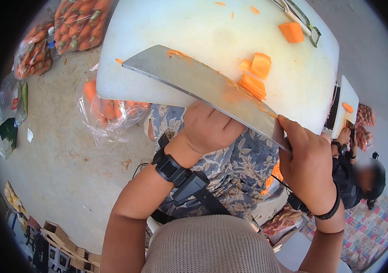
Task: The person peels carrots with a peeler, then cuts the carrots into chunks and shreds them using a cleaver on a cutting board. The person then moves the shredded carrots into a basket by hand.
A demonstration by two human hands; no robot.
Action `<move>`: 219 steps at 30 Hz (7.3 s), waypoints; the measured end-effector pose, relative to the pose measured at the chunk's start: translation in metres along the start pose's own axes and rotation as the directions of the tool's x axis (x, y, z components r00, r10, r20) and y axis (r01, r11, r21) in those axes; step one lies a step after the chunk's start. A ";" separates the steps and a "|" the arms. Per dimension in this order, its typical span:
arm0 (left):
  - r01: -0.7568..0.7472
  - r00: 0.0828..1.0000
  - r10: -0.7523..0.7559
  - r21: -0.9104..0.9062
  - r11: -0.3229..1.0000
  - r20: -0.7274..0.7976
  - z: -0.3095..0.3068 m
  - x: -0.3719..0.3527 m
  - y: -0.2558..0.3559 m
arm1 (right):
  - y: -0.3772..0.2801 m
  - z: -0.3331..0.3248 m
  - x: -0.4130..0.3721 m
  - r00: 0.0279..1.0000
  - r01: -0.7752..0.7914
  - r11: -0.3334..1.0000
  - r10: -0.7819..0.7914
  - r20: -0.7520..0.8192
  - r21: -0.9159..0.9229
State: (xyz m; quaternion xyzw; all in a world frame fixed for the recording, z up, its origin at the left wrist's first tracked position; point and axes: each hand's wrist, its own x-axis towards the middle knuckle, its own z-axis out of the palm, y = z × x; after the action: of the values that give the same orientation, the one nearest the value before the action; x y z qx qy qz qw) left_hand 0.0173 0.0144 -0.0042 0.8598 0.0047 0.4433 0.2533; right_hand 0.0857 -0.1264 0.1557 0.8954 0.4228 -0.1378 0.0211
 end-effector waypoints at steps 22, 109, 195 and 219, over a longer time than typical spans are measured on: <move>0.000 0.999 0.000 0.002 1.000 -0.041 0.005 0.004 0.000 | 0.017 0.042 0.042 0.989 0.110 0.991 -0.102 -0.110 0.070; 0.217 0.908 -0.117 -0.214 0.952 0.402 -0.012 0.068 -0.015 | 0.152 0.062 -0.027 0.875 -0.432 0.869 0.469 -0.122 0.241; 0.134 0.905 -0.063 -0.142 0.981 0.421 -0.007 0.004 0.011 | 0.065 0.017 -0.034 0.990 0.085 0.994 -0.077 -0.122 0.066; 0.162 0.927 -0.099 -0.149 0.975 0.361 -0.003 -0.002 0.013 | 0.067 0.006 -0.037 0.999 0.029 0.998 -0.027 -0.040 0.051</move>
State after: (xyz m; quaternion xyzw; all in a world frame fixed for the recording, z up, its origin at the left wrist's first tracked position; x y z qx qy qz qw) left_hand 0.0106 0.0040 0.0015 0.8969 -0.0224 0.2636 0.3544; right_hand 0.1126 -0.1982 0.1543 0.8923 0.4317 -0.1315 -0.0122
